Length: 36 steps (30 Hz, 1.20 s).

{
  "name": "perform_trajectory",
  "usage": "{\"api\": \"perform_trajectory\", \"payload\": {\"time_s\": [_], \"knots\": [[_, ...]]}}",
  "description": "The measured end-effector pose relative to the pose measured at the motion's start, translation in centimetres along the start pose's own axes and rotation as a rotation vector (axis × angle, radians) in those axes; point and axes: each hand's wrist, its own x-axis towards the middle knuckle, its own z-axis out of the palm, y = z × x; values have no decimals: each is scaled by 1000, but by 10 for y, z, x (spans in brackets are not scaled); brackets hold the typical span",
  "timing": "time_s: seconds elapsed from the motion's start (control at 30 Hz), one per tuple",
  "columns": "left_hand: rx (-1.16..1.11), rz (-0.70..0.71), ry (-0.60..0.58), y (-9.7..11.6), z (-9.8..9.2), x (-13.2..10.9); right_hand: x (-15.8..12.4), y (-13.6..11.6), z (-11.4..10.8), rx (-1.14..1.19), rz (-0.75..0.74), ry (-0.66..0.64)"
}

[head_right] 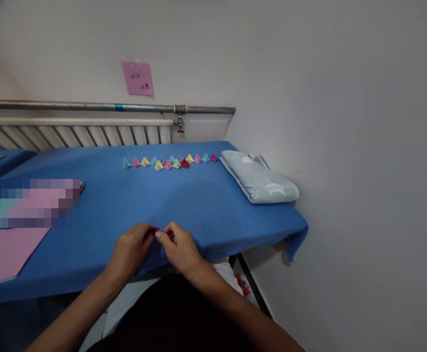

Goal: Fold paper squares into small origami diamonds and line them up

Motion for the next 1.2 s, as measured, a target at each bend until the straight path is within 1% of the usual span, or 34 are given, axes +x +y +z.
{"api": "perform_trajectory", "payload": {"time_s": [0.07, 0.13, 0.23, 0.37, 0.5, 0.6, 0.73, 0.87, 1.1, 1.2], "knots": [[-45, -28, 77, 7, 0, -3, 3, -2, 3, 27, 0, 21], [-82, -46, 127, 13, -1, -5, 5, -4, 4, 29, -13, 53], [-113, -66, 171, 20, -1, -6, 6, -7, 2, -28, -52, 97], [-132, -79, 210, 26, -3, -4, 7, -11, -1, -100, -93, 101], [-165, -84, 218, 30, -2, -2, 10, -12, -1, -175, -112, 117], [-174, -111, 220, 30, 0, 0, 12, -9, 0, -202, -91, 107], [-167, -126, 235, 28, 4, 0, 15, -2, 2, -139, -51, 62], [-170, -111, 247, 29, 6, -4, 18, 2, 2, -71, -19, 54], [-154, -117, 268, 30, 9, -5, 16, -3, 0, -254, -85, 32], [-155, -134, 272, 29, 9, -3, 15, -6, 0, -326, -90, 29]]}}
